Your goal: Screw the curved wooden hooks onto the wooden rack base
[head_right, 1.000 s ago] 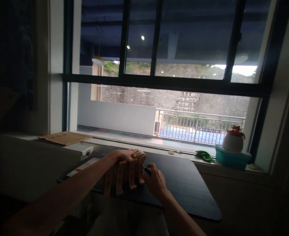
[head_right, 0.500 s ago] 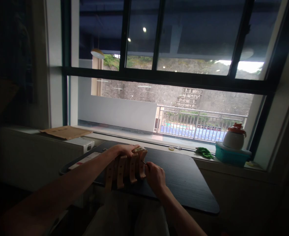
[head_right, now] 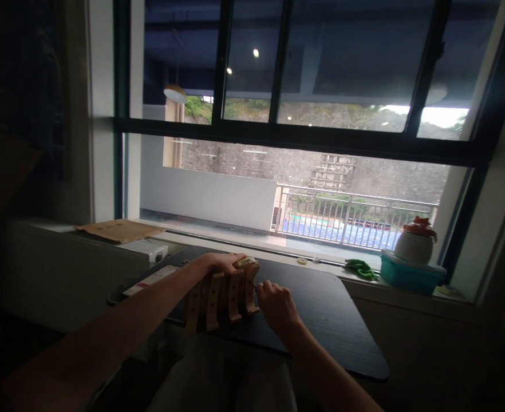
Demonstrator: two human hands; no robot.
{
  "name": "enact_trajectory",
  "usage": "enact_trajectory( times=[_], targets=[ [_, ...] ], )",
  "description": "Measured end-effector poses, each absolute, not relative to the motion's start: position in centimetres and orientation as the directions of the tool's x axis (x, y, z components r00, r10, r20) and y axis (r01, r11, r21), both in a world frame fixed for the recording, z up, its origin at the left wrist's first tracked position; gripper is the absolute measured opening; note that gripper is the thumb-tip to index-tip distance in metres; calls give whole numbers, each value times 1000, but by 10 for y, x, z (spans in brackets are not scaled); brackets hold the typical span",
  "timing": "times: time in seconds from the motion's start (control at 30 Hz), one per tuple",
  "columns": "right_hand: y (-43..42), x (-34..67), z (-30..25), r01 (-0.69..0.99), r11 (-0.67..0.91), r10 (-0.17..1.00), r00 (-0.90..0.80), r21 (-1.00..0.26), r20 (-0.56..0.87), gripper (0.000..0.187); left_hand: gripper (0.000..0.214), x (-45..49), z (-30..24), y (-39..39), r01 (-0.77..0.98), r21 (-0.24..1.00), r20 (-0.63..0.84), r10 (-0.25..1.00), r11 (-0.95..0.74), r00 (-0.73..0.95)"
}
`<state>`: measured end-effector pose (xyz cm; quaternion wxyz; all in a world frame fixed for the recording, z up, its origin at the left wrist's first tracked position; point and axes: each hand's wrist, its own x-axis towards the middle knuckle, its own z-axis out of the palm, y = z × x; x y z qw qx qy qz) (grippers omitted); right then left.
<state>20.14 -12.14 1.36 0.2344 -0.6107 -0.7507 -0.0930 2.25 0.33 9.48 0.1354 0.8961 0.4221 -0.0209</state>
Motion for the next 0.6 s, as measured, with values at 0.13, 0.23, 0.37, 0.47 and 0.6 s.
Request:
enact_trajectory(
  times=[0.13, 0.23, 0.37, 0.47, 0.6],
  targets=[
    [-122, 200, 10, 963, 242, 882, -168, -117, 441, 16, 35, 24, 96, 1, 759, 216, -149, 748, -614, 647],
    [-120, 198, 3, 969, 176, 895, -85, -173, 438, 21, 35, 24, 96, 0, 756, 213, -146, 745, -619, 651],
    [-112, 198, -7, 951, 84, 918, 42, -297, 395, 26, 35, 24, 96, -1, 762, 207, -142, 752, -613, 643],
    [-107, 201, -7, 937, 82, 933, 48, -340, 356, 28, 36, 24, 96, 0, 771, 195, -148, 758, -607, 635],
    [-114, 202, 6, 956, 100, 919, 18, -277, 395, 24, 36, 23, 96, 1, 770, 177, -146, 757, -614, 637]
  ],
)
